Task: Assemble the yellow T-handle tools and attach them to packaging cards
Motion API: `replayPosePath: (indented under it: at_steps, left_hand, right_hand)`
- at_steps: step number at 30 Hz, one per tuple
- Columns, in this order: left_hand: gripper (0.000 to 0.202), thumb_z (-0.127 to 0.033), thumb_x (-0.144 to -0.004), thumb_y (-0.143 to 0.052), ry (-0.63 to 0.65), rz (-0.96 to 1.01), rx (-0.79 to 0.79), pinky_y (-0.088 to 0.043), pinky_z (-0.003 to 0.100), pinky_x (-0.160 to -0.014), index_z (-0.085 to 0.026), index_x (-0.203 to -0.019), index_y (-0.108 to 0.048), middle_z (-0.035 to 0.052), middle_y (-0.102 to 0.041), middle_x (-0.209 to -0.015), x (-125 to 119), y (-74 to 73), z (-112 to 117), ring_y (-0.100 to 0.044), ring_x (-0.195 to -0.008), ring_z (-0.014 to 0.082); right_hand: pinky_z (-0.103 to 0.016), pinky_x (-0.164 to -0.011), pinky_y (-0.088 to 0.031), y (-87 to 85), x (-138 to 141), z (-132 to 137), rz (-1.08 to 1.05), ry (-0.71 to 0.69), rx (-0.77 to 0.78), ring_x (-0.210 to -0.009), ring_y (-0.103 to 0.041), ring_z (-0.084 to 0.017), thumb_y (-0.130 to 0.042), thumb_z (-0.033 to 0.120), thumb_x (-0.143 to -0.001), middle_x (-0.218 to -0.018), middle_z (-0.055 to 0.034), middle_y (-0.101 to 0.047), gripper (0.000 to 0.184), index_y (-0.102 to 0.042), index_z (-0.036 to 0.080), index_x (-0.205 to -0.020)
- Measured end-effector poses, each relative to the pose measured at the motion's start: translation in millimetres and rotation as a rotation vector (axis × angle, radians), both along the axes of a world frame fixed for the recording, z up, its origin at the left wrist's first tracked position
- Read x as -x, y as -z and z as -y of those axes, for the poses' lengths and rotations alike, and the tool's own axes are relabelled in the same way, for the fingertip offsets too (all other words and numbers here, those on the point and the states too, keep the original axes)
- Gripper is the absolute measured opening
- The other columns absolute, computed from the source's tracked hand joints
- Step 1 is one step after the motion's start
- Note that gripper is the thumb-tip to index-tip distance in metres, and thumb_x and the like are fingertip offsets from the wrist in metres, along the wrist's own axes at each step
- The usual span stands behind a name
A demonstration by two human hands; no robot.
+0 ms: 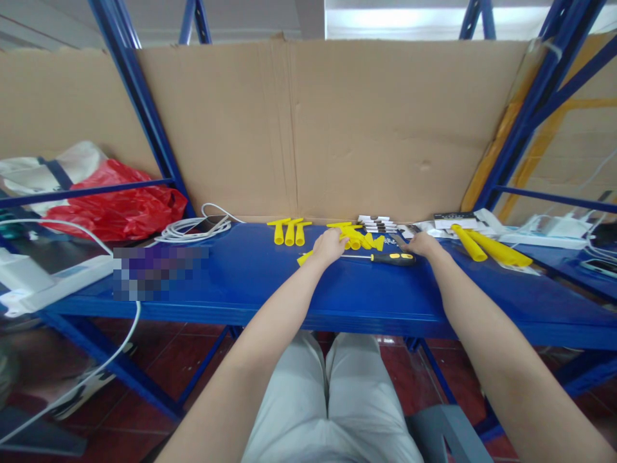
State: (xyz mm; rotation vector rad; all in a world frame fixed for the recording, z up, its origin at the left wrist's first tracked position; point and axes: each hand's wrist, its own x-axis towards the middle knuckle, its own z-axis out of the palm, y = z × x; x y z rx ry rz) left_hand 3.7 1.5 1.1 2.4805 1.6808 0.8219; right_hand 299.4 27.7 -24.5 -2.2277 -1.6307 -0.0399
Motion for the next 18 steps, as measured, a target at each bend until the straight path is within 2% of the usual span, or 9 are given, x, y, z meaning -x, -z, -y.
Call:
replayPosePath:
  at_steps: [4,12,18]
  left_hand:
    - [0.031,-0.034,-0.092,-0.052,0.002,-0.004,0.0,-0.045,0.028,-0.094,-0.018,-0.113,-0.066,0.0113,-0.067,-0.119,0,0.2,0,-0.061,-0.113,0.0226]
    - [0.032,-0.036,-0.092,-0.052,0.004,-0.028,0.013,-0.045,0.027,-0.094,-0.017,-0.113,-0.066,0.0105,-0.066,-0.12,-1,-0.5,0,-0.061,-0.113,0.0223]
    - [0.029,-0.034,-0.091,-0.053,0.004,-0.011,0.005,-0.045,0.028,-0.095,-0.019,-0.112,-0.067,0.01,-0.067,-0.118,0,-0.2,1,-0.061,-0.113,0.0219]
  right_hand:
    - [-0.034,-0.081,-0.05,-6.1,11,2,0.027,0.12,0.116,-0.102,-0.064,-0.029,-0.071,0.043,-0.071,-0.102,-0.0206,-0.068,0.046,-0.069,0.008,-0.101]
    - [-0.038,-0.086,-0.051,-18.9,29,21,-0.001,0.164,0.134,-0.108,-0.063,-0.031,-0.07,0.038,-0.074,-0.111,-0.023,-0.066,0.049,-0.066,0.008,-0.112]
    - [-0.04,-0.085,-0.051,-20.8,31,24,-0.017,0.147,0.146,-0.109,-0.062,-0.033,-0.068,0.037,-0.075,-0.112,-0.0245,-0.065,0.05,-0.065,0.006,-0.114]
